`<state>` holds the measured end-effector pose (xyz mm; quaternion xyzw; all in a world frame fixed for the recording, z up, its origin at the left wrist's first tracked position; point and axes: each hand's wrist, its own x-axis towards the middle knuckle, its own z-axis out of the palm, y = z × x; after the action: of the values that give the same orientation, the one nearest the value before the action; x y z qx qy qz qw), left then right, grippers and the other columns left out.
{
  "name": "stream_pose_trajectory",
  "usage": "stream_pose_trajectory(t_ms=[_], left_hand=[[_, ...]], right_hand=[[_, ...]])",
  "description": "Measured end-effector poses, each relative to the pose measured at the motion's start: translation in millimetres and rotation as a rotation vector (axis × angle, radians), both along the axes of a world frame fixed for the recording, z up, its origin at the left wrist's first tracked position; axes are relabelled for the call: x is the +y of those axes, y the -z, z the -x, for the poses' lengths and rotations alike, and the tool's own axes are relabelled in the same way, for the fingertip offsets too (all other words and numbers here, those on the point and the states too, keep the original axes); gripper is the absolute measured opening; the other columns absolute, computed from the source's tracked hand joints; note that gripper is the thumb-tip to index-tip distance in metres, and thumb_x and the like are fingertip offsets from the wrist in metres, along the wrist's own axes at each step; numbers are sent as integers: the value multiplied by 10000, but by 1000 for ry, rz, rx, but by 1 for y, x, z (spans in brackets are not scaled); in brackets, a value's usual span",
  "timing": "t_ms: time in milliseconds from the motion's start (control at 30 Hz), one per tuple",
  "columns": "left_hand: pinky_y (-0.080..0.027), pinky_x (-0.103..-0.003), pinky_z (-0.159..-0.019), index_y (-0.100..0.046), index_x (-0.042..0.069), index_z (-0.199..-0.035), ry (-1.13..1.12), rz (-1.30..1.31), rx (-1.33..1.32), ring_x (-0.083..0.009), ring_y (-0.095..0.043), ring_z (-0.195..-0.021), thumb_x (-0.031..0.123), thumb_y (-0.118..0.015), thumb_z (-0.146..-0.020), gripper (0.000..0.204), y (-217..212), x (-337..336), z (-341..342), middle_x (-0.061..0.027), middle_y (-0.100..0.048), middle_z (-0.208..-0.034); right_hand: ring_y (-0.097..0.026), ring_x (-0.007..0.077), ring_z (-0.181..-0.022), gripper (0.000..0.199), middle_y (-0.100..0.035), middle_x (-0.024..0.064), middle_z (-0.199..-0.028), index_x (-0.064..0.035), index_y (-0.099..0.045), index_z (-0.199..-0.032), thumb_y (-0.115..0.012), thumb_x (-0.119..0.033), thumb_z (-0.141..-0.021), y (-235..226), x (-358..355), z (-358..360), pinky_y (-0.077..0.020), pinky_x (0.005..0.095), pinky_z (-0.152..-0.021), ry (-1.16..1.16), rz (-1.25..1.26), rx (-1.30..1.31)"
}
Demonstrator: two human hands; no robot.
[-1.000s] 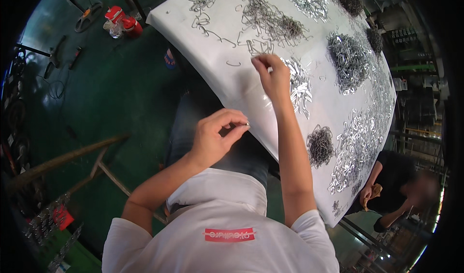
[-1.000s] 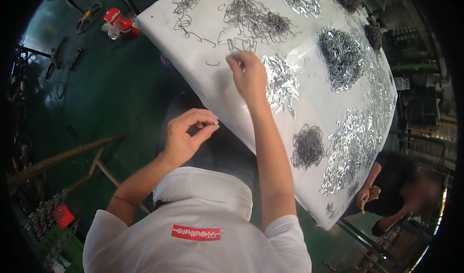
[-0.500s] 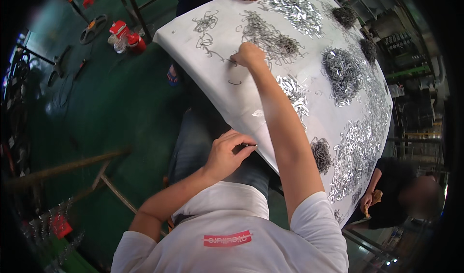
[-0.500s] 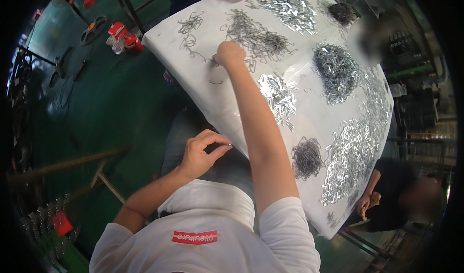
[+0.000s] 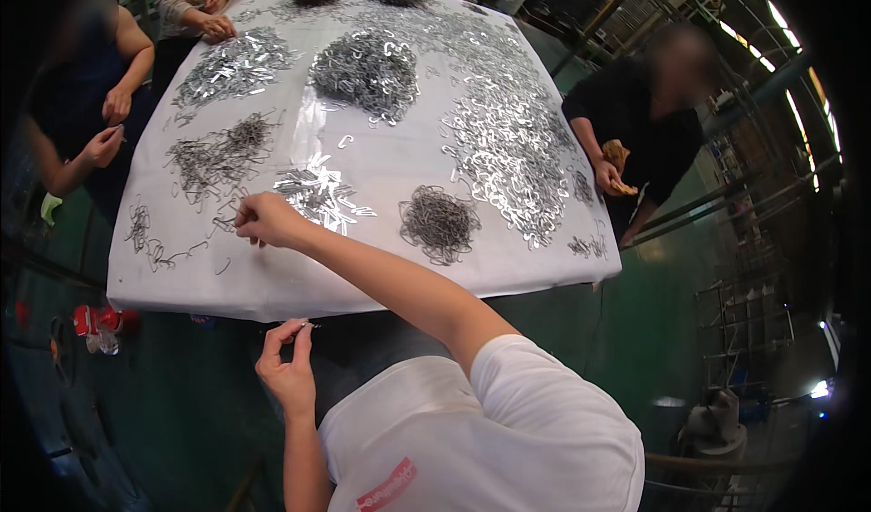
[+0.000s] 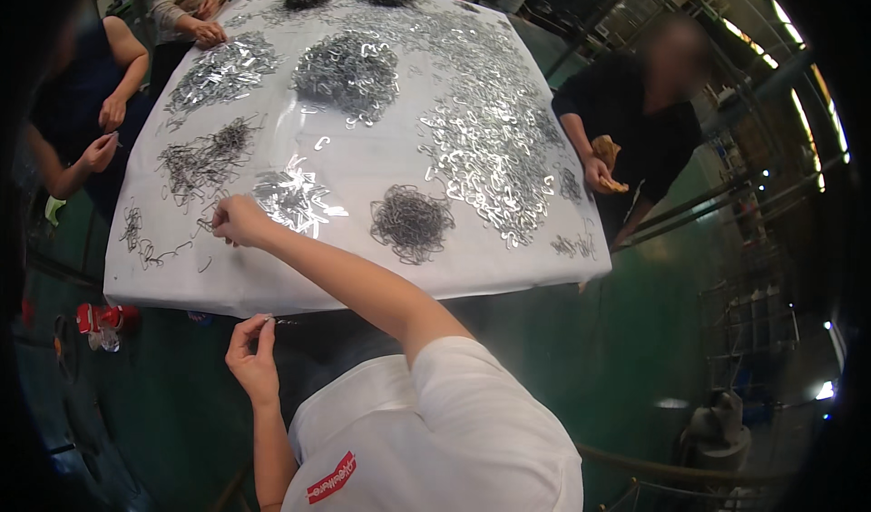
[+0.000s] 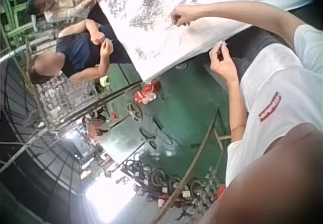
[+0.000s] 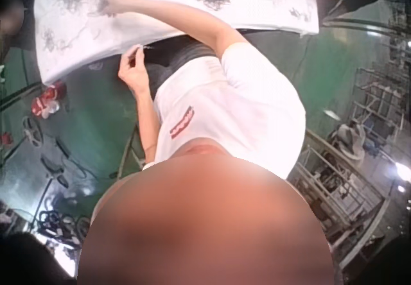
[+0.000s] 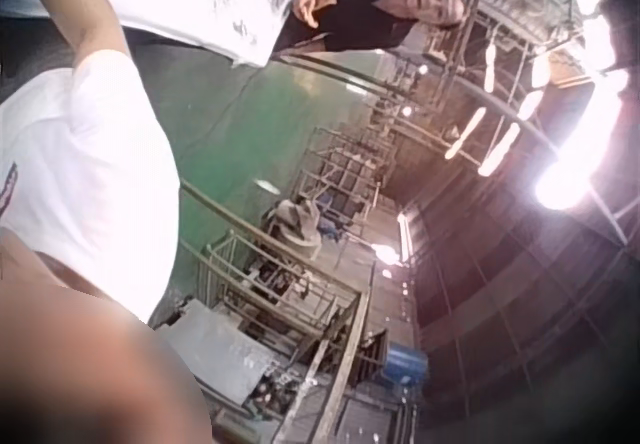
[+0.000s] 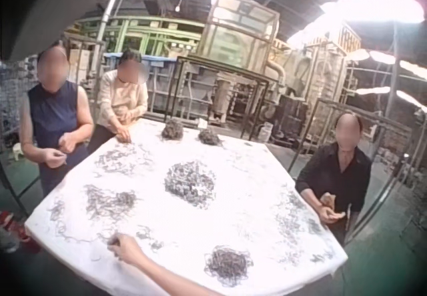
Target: The person repeatedly picks up small metal hooks and clips from a white table, links them together by hand, and places the assembled units onto a nearby metal rack. The process is continuous and repetitive, with the person handling the components one at a time.
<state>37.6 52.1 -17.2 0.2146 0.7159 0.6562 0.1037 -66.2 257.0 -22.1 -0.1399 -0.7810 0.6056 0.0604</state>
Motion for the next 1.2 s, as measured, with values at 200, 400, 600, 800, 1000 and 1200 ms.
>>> stream_pose_trajectory(t_ms=[200,400,600,800,1000,1200], left_hand=[[-478,-241,-674,-671,1,-919,-21,-4,73,-99,-579,-697,-43,-682,-813,115,-10,5,-2,-48,-678,-826],[-486,-246,-657,-680,10,-930,-23,27,93,-110,-614,-685,-31,-698,-791,146,-9,4,-2,-66,-675,-798],[-499,-256,-642,-694,21,-921,-29,5,103,-134,-622,-686,-44,-705,-778,157,-16,3,-6,-68,-683,-797],[-507,-258,-650,-692,28,-969,-35,-18,154,-149,-634,-699,-53,-690,-786,201,-14,5,-8,-80,-683,-854],[-503,-309,-690,-699,52,-996,-82,99,286,-211,-638,-829,12,-690,-788,212,5,11,35,-81,-685,-918],[-492,-351,-790,-699,48,-980,210,178,662,-250,-604,-893,101,-691,-804,184,35,98,119,-76,-680,-956]], right_hand=[[-633,124,-656,129,-642,65,-760,28,-623,-919,-661,-85,-870,-44,-30,-122,-529,262,-559,57,458,53],[-517,74,-894,52,-579,11,-1012,-44,-624,-898,-646,-85,-876,-47,-57,-174,-417,218,-754,131,451,104],[-543,98,-896,78,-523,15,-1086,-26,-617,-909,-667,-78,-880,-39,-68,-177,-441,245,-763,238,496,73],[-533,136,-919,103,-522,62,-1051,-21,-612,-908,-682,-65,-846,-23,-79,-170,-445,259,-761,312,328,259],[-554,194,-847,82,-527,103,-995,-20,-630,-865,-692,-37,-815,-20,-82,-175,-463,281,-735,266,-173,457],[-577,202,-829,84,-534,111,-991,-27,-645,-865,-703,-25,-805,-20,-82,-178,-482,290,-695,225,-179,442]])
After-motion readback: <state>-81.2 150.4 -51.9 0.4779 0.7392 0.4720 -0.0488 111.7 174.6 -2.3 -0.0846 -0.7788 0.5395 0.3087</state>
